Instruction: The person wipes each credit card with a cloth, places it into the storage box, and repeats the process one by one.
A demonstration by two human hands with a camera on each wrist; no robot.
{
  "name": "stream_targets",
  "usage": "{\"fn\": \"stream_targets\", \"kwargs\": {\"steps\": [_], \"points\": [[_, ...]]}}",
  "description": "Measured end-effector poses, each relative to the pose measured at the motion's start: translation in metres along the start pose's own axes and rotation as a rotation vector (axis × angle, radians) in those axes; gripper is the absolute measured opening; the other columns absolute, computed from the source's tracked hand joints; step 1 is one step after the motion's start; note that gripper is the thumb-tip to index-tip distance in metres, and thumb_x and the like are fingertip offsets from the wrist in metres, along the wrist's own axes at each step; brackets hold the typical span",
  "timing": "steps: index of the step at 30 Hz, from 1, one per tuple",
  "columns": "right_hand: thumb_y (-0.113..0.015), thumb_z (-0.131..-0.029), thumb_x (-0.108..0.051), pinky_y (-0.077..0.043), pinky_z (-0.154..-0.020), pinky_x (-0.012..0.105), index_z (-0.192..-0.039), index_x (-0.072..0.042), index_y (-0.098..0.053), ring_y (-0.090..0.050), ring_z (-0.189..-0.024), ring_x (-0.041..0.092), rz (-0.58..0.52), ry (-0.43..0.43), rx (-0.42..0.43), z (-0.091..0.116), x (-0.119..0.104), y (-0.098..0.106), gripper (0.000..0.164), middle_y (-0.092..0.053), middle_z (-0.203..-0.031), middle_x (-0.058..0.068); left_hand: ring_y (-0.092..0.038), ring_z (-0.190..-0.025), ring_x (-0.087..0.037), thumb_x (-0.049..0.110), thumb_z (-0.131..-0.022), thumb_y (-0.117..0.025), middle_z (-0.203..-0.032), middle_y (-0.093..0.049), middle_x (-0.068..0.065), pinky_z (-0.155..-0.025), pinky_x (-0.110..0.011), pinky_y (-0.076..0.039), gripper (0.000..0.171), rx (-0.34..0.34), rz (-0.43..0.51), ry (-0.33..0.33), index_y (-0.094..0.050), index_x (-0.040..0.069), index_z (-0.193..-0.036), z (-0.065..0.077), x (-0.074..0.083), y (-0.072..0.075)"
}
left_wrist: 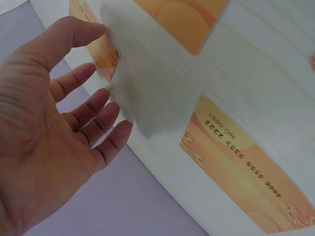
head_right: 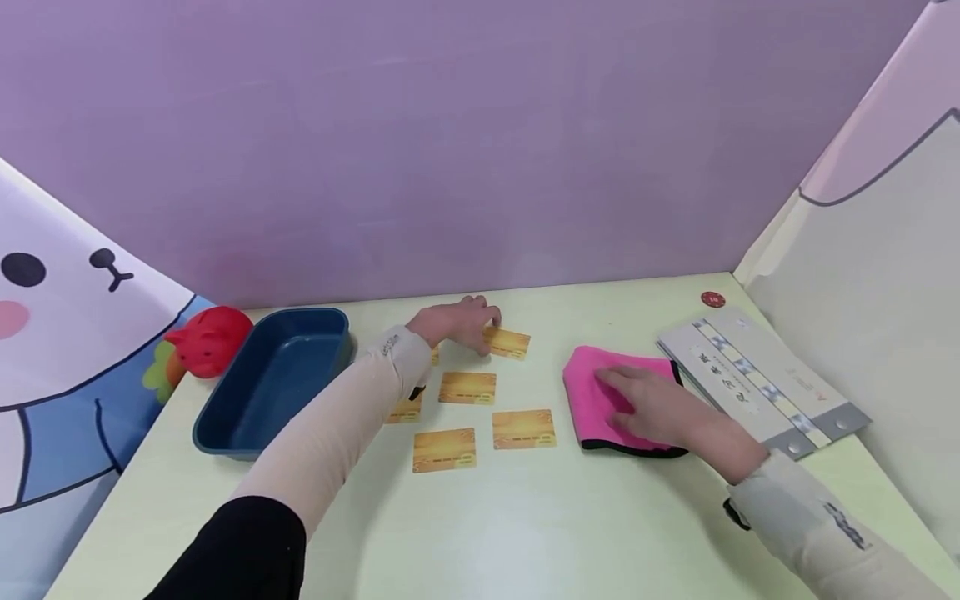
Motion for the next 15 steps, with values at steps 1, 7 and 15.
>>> {"fn": "stream_targets", "kwargs": {"steps": [1, 7, 15], "points": [[-0.075, -0.089, -0.021, -0.046, -0.104, 0.056, -0.147, -0.001, -0.047, -0.049, -0.134, 0.042, 0.000, 0.007, 0.002, -0.0004, -0.0010, 0.0001, 0.067, -0.053, -0.145, 0.020, -0.042, -0.117, -0.020, 0.041, -0.091, -0.067, -0.130, -0.045, -0.002, -0.097, -0.039, -0.044, 0.048, 0.003, -0.002, 0.001, -0.049, 0.024, -0.132, -0.0008, -0.0010, 0.0004], [-0.074, -0.090, -0.019, -0.044, -0.106, 0.057, -0.148, 0.002, -0.043, -0.047, -0.136, 0.043, -0.018, 0.005, 0.003, -0.0021, -0.0023, 0.0006, 0.069, -0.049, -0.148, 0.023, -0.044, -0.106, -0.020, 0.037, -0.087, -0.072, -0.115, -0.050, -0.001, -0.089, -0.037, -0.042, 0.048, 0.025, 0.088, 0.017, -0.047, 0.019, -0.124, -0.0030, -0.0078, 0.0034], [-0.074, -0.090, -0.028, -0.039, -0.109, 0.060, -0.145, 0.010, -0.044, -0.041, -0.136, 0.049, 0.027, -0.071, 0.010, -0.0021, 0.0059, -0.0032, 0.073, -0.045, -0.148, 0.031, -0.049, -0.095, -0.019, 0.024, -0.094, -0.068, -0.119, -0.057, -0.002, -0.084, -0.034, -0.040, 0.052, 0.009, 0.291, -0.102, -0.038, 0.022, -0.136, -0.0057, -0.0051, -0.0046]]}}
Point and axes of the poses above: each hand's wrist, its own z-axis away from the middle knuckle, its own y-axis out of the back of the hand, x = y × z, the point moved 6 cm from there along -z, towards the middle knuckle
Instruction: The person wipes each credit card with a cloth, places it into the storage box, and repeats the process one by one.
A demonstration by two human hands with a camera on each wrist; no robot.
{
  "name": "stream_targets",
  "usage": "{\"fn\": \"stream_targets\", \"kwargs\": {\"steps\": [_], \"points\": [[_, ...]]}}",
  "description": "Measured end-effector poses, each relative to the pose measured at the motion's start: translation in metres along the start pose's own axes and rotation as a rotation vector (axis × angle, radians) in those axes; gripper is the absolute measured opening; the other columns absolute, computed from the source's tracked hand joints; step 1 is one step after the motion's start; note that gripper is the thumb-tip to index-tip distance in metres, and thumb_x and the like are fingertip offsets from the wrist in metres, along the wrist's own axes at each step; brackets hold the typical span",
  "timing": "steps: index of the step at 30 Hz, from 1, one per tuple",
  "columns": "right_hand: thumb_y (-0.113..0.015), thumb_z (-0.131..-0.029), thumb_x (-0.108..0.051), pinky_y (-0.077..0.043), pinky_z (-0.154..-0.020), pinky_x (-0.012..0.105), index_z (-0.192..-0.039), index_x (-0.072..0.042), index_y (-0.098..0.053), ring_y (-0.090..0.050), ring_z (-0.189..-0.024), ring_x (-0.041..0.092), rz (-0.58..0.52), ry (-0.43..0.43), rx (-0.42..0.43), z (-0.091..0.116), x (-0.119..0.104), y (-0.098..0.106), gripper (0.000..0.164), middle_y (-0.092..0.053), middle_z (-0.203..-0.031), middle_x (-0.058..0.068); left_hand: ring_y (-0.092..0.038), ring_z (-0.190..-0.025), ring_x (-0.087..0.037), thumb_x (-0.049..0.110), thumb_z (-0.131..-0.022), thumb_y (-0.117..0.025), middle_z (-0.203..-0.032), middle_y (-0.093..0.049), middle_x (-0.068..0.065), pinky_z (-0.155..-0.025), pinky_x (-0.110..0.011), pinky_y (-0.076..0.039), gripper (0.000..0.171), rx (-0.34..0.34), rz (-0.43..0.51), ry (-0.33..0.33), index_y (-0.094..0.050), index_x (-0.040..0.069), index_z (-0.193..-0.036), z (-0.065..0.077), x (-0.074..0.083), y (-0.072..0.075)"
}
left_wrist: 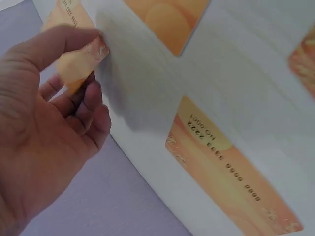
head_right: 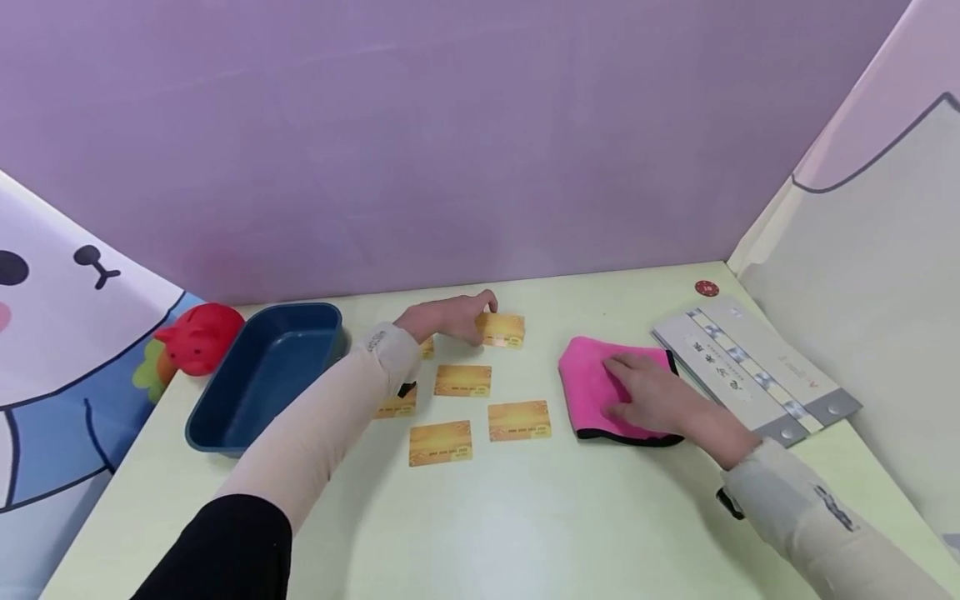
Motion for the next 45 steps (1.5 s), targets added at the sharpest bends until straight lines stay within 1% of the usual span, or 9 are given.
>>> {"fn": "stream_targets", "kwargs": {"steps": [4, 8, 11, 15, 19, 22, 31, 39, 45], "points": [[-0.074, -0.090, -0.026, -0.039, -0.109, 0.060, -0.140, 0.011, -0.049, -0.043, -0.134, 0.049, 0.043, 0.032, 0.028, -0.005, 0.000, 0.000, 0.067, -0.049, -0.144, 0.031, -0.043, -0.080, -0.016, 0.020, -0.099, -0.062, -0.095, -0.051, 0.001, -0.075, -0.030, -0.037, 0.016, 0.054, 0.020, -0.113, -0.050, 0.016, -0.109, 0.006, 0.003, 0.000], [-0.073, -0.090, -0.020, -0.043, -0.105, 0.060, -0.134, 0.012, -0.055, -0.052, -0.126, 0.048, 0.094, 0.040, 0.113, -0.010, 0.002, 0.004, 0.057, -0.057, -0.134, 0.030, -0.034, -0.066, -0.016, 0.020, -0.099, -0.064, -0.075, -0.039, -0.002, -0.068, -0.030, -0.034, 0.022, 0.154, 0.199, -0.188, -0.048, 0.010, -0.088, 0.027, 0.013, 0.014], [-0.073, -0.087, -0.017, -0.048, -0.097, 0.059, -0.128, 0.011, -0.059, -0.059, -0.114, 0.046, 0.127, 0.036, 0.197, -0.012, 0.006, 0.007, 0.051, -0.063, -0.123, 0.029, -0.046, -0.069, -0.014, 0.020, -0.098, -0.065, -0.084, -0.055, -0.003, -0.071, -0.029, -0.040, 0.015, 0.247, 0.375, -0.211, -0.059, 0.008, -0.104, 0.051, 0.023, 0.028], [-0.072, -0.086, -0.013, -0.052, -0.087, 0.056, -0.120, 0.011, -0.062, -0.064, -0.099, 0.041, 0.120, 0.025, 0.254, -0.013, 0.012, 0.016, 0.043, -0.066, -0.110, 0.027, -0.062, -0.083, -0.018, 0.021, -0.098, -0.065, -0.112, -0.062, -0.008, -0.075, -0.032, -0.048, 0.042, 0.379, 0.549, -0.229, -0.051, 0.016, -0.138, 0.082, 0.035, 0.043], [-0.069, -0.088, -0.010, -0.050, -0.088, 0.058, -0.120, 0.009, -0.062, -0.062, -0.101, 0.043, 0.029, -0.017, 0.300, -0.010, 0.013, 0.041, 0.038, -0.063, -0.112, 0.028, -0.065, -0.085, -0.024, 0.018, -0.096, -0.068, -0.100, -0.063, -0.012, -0.075, -0.033, -0.049, 0.045, 0.550, 0.718, -0.280, -0.051, 0.015, -0.138, 0.105, 0.041, 0.052], [-0.067, -0.091, -0.010, -0.047, -0.089, 0.061, -0.126, 0.007, -0.059, -0.057, -0.107, 0.046, -0.030, -0.028, 0.409, -0.007, 0.008, 0.071, 0.040, -0.060, -0.119, 0.030, -0.066, -0.086, -0.022, 0.015, -0.096, -0.067, -0.094, -0.067, -0.008, -0.076, -0.030, -0.049, 0.042, 0.671, 0.800, -0.307, -0.054, 0.012, -0.136, 0.116, 0.041, 0.054], [-0.069, -0.090, -0.005, -0.042, -0.090, 0.057, -0.137, 0.000, -0.055, -0.053, -0.112, 0.041, -0.190, 0.083, 0.756, -0.012, -0.059, 0.132, 0.049, -0.060, -0.123, 0.026, -0.065, -0.080, -0.023, 0.014, -0.096, -0.068, -0.092, -0.071, -0.014, -0.068, -0.028, -0.044, 0.040, 0.835, 0.914, -0.290, -0.059, 0.015, -0.134, 0.117, 0.043, 0.040], [-0.079, -0.083, -0.006, -0.052, -0.083, 0.052, -0.123, 0.004, -0.060, -0.063, -0.097, 0.040, -0.017, 0.347, 0.907, -0.038, -0.122, 0.111, 0.045, -0.068, -0.109, 0.023, -0.064, -0.084, -0.018, -0.001, -0.095, -0.064, -0.099, -0.071, -0.016, -0.070, -0.023, -0.047, 0.039, 0.871, 0.921, -0.217, -0.062, 0.012, -0.131, 0.112, 0.054, 0.024], [-0.082, -0.083, -0.014, -0.053, -0.083, 0.051, -0.121, -0.005, -0.068, -0.064, -0.104, 0.036, 0.078, 0.475, 0.865, -0.054, -0.140, 0.089, 0.041, -0.069, -0.112, 0.018, -0.056, -0.083, -0.015, -0.013, -0.091, -0.053, -0.096, -0.063, -0.011, -0.072, -0.023, -0.048, 0.037, 0.879, 1.010, -0.163, -0.062, 0.002, -0.123, 0.116, 0.053, 0.019]]}}
Point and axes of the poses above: each hand's wrist, its own z-axis away from the middle knuckle, its own y-axis out of the back of the hand, x = y × z, the point moved 6 cm from there along -z, towards the middle knuckle
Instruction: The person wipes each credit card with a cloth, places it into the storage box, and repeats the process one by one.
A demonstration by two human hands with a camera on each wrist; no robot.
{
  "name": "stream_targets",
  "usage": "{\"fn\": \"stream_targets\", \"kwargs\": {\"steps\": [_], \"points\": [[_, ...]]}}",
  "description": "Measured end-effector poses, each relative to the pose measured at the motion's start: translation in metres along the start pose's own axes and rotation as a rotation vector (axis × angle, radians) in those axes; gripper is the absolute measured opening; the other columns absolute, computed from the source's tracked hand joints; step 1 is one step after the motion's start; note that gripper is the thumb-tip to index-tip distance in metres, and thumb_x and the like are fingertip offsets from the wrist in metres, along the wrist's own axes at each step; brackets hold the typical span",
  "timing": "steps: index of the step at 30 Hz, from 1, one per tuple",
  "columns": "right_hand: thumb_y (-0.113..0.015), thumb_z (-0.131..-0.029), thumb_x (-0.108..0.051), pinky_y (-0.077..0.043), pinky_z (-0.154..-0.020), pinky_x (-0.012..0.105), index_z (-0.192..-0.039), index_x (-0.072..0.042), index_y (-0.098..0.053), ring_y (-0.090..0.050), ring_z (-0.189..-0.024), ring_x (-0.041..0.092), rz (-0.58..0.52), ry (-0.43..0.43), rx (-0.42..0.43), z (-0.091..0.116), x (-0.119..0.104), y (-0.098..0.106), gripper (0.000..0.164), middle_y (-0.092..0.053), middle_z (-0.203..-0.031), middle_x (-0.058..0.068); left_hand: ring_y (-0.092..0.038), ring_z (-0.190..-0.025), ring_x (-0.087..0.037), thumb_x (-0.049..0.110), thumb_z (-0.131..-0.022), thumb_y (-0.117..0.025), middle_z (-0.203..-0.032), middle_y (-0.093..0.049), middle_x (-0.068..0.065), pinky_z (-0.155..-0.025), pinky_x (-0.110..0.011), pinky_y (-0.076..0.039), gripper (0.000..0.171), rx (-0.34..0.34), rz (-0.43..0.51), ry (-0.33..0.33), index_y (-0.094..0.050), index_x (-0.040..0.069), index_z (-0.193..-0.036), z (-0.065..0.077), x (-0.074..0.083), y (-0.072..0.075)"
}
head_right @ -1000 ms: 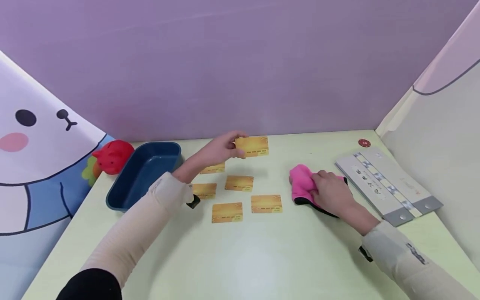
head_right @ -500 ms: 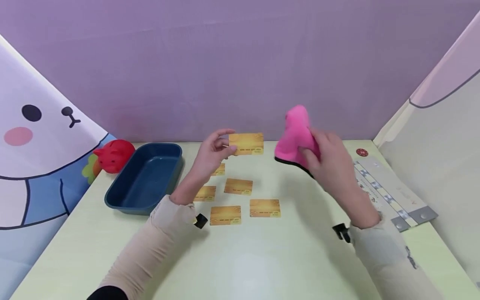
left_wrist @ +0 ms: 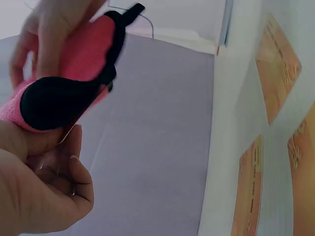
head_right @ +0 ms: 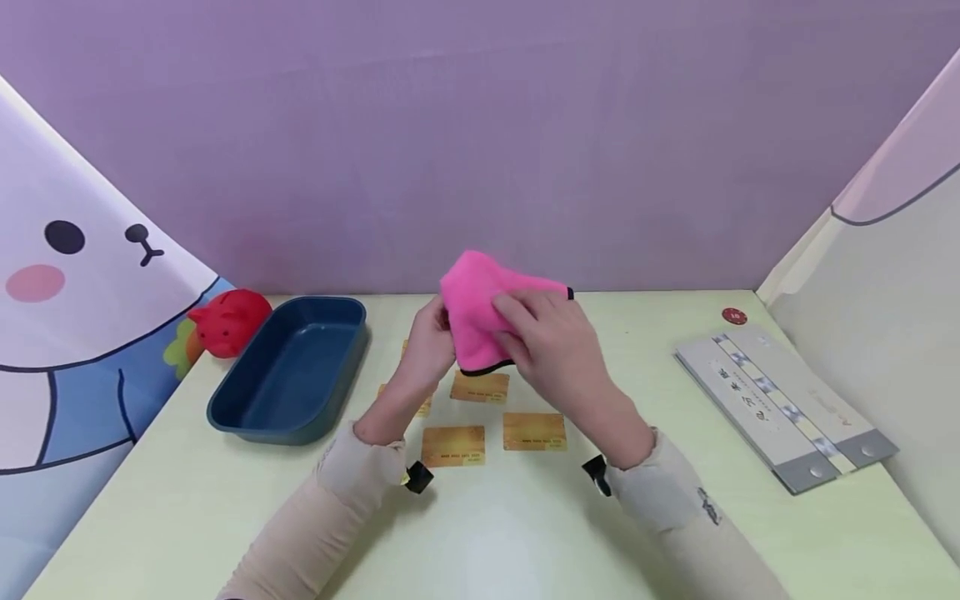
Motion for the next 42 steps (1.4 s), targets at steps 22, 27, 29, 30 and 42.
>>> {"fn": "stream_targets", "kwargs": {"steps": [22, 27, 29, 30, 42], "points": [[-0.073, -0.087, -0.002, -0.053, -0.065, 0.050, -0.125, -0.014, -0.068, -0.065, -0.091, 0.042, 0.178, -0.037, 0.058, -0.005, 0.009, 0.004, 0.040, -0.067, -0.115, 0.022, -0.065, -0.079, -0.010, -0.003, -0.093, -0.062, -0.091, -0.074, -0.003, -0.068, -0.025, -0.046, 0.040, 0.042, 0.106, 0.053, -0.063, 0.012, -0.130, -0.005, 0.014, 0.020], [-0.067, -0.090, -0.003, -0.051, -0.065, 0.053, -0.128, -0.011, -0.068, -0.063, -0.084, 0.043, 0.189, -0.183, 0.083, -0.002, 0.039, 0.025, 0.039, -0.069, -0.104, 0.025, -0.067, -0.075, -0.007, 0.008, -0.093, -0.070, -0.078, -0.066, 0.009, -0.068, -0.026, -0.045, 0.037, 0.043, 0.167, 0.000, -0.064, 0.014, -0.129, -0.005, 0.020, 0.031], [-0.064, -0.090, -0.002, -0.049, -0.066, 0.054, -0.130, -0.011, -0.067, -0.060, -0.084, 0.044, 0.199, -0.243, 0.103, 0.000, 0.048, 0.035, 0.041, -0.068, -0.104, 0.025, -0.067, -0.074, -0.006, 0.006, -0.093, -0.070, -0.076, -0.065, 0.011, -0.068, -0.026, -0.045, 0.038, 0.052, 0.194, -0.018, -0.062, 0.013, -0.130, -0.005, 0.022, 0.034], [-0.062, -0.090, -0.002, -0.049, -0.067, 0.055, -0.131, -0.011, -0.066, -0.060, -0.087, 0.044, 0.197, -0.271, 0.112, 0.002, 0.051, 0.039, 0.043, -0.067, -0.105, 0.025, -0.066, -0.074, -0.006, 0.005, -0.093, -0.069, -0.075, -0.064, 0.012, -0.068, -0.025, -0.045, 0.039, 0.057, 0.204, -0.027, -0.062, 0.012, -0.131, -0.006, 0.022, 0.035], [-0.077, -0.082, -0.004, -0.053, -0.074, 0.053, -0.121, -0.001, -0.064, -0.064, -0.091, 0.038, -0.040, -0.029, 0.259, -0.009, -0.005, 0.030, 0.041, -0.071, -0.104, 0.021, -0.063, -0.081, -0.008, -0.005, -0.094, -0.062, -0.089, -0.067, -0.001, -0.078, -0.022, -0.052, 0.036, 0.070, 0.123, -0.129, -0.060, 0.005, -0.129, -0.001, 0.019, 0.021]]}}
Point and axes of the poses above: each hand's wrist, its own z-axis away from the middle knuckle, its own y-axis out of the back of the hand, x = y × z, the point moved 6 cm from there along -z, towards the middle knuckle
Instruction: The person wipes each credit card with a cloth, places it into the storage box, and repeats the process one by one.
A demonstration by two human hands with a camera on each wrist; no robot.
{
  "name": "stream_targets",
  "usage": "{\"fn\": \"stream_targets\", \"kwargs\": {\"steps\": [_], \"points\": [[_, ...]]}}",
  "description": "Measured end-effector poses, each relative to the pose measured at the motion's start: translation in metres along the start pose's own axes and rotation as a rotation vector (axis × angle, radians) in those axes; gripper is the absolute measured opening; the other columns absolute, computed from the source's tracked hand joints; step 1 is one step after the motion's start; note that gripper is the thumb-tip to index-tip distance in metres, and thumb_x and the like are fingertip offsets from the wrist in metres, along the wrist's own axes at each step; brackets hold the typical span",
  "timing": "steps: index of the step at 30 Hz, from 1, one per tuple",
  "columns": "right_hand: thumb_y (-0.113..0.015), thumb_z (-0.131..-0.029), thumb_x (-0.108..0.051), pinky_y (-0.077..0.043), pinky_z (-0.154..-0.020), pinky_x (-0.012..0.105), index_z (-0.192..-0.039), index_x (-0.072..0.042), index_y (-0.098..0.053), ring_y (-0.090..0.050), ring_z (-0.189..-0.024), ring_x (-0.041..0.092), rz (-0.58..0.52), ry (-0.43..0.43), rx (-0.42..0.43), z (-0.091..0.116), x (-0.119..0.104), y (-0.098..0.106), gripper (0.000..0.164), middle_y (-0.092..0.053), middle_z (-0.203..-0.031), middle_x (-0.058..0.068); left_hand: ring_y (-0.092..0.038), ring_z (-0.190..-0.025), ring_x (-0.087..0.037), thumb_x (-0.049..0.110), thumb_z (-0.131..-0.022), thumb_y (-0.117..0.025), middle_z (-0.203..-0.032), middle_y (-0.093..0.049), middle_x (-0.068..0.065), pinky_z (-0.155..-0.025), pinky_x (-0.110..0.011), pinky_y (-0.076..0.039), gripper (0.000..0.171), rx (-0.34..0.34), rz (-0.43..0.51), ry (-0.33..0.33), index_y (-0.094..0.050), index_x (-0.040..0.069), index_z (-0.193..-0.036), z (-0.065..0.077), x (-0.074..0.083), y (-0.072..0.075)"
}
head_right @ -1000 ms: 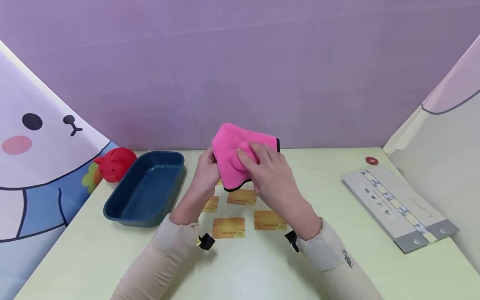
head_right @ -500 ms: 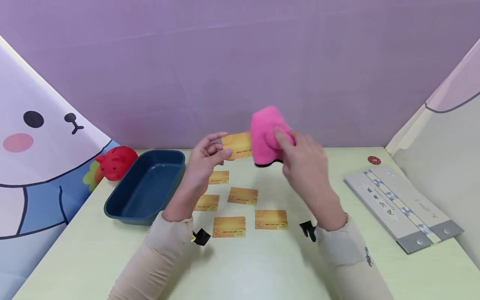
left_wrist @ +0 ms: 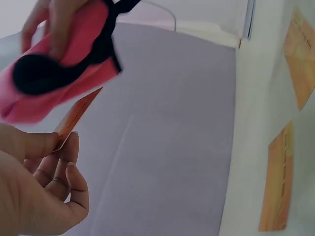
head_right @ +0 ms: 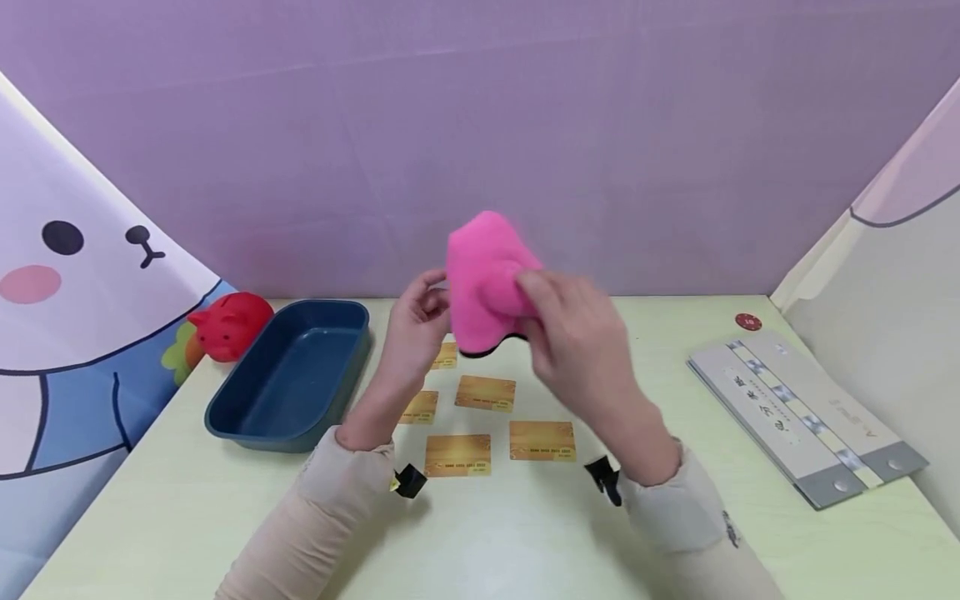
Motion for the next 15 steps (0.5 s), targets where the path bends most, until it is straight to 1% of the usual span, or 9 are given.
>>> {"fn": "stream_targets", "kwargs": {"steps": [3, 6, 9, 13, 15], "points": [[-0.076, -0.085, -0.008, -0.055, -0.076, 0.049, -0.118, -0.002, -0.068, -0.067, -0.093, 0.036, 0.018, 0.069, -0.034, 0.004, -0.015, -0.016, 0.034, -0.071, -0.106, 0.019, -0.058, -0.086, -0.006, -0.008, -0.092, -0.060, -0.095, -0.063, -0.001, -0.080, -0.022, -0.050, 0.030, -0.019, 0.015, -0.016, -0.059, 0.002, -0.121, 0.006, -0.002, -0.006], [-0.074, -0.088, -0.010, -0.056, -0.079, 0.048, -0.118, -0.005, -0.071, -0.068, -0.098, 0.035, 0.049, 0.099, -0.074, 0.009, -0.020, -0.028, 0.030, -0.071, -0.107, 0.018, -0.053, -0.087, -0.006, -0.003, -0.093, -0.061, -0.094, -0.057, 0.002, -0.080, -0.023, -0.048, 0.018, -0.023, 0.031, -0.009, -0.057, 0.002, -0.110, 0.010, -0.006, -0.008], [-0.075, -0.088, -0.012, -0.055, -0.078, 0.048, -0.118, -0.008, -0.072, -0.067, -0.099, 0.034, 0.058, 0.098, -0.090, 0.013, -0.020, -0.033, 0.030, -0.070, -0.109, 0.018, -0.051, -0.084, -0.008, 0.002, -0.097, -0.059, -0.089, -0.052, 0.004, -0.076, -0.023, -0.046, 0.008, -0.012, 0.034, 0.018, -0.055, 0.004, -0.104, 0.011, -0.009, -0.007], [-0.078, -0.086, -0.014, -0.055, -0.076, 0.049, -0.120, -0.010, -0.071, -0.065, -0.102, 0.035, 0.049, 0.119, -0.123, 0.014, -0.021, -0.036, 0.036, -0.067, -0.113, 0.020, -0.050, -0.082, -0.008, 0.003, -0.099, -0.057, -0.084, -0.052, 0.004, -0.074, -0.023, -0.045, 0.002, 0.022, 0.024, 0.009, -0.056, 0.004, -0.100, 0.010, -0.006, -0.003], [-0.079, -0.085, -0.015, -0.055, -0.077, 0.050, -0.122, -0.011, -0.069, -0.064, -0.106, 0.036, 0.051, 0.127, -0.151, 0.014, -0.022, -0.037, 0.038, -0.065, -0.117, 0.021, -0.051, -0.082, -0.007, 0.003, -0.099, -0.056, -0.084, -0.053, 0.005, -0.074, -0.023, -0.045, 0.002, 0.042, 0.018, 0.000, -0.057, 0.005, -0.099, 0.010, -0.003, -0.001]]}}
Point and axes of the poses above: each hand's wrist, its own z-axis away from the middle knuckle, its own y-axis out of the back of the hand, x = y × z, the point moved 6 cm from there along -z, towards the middle knuckle
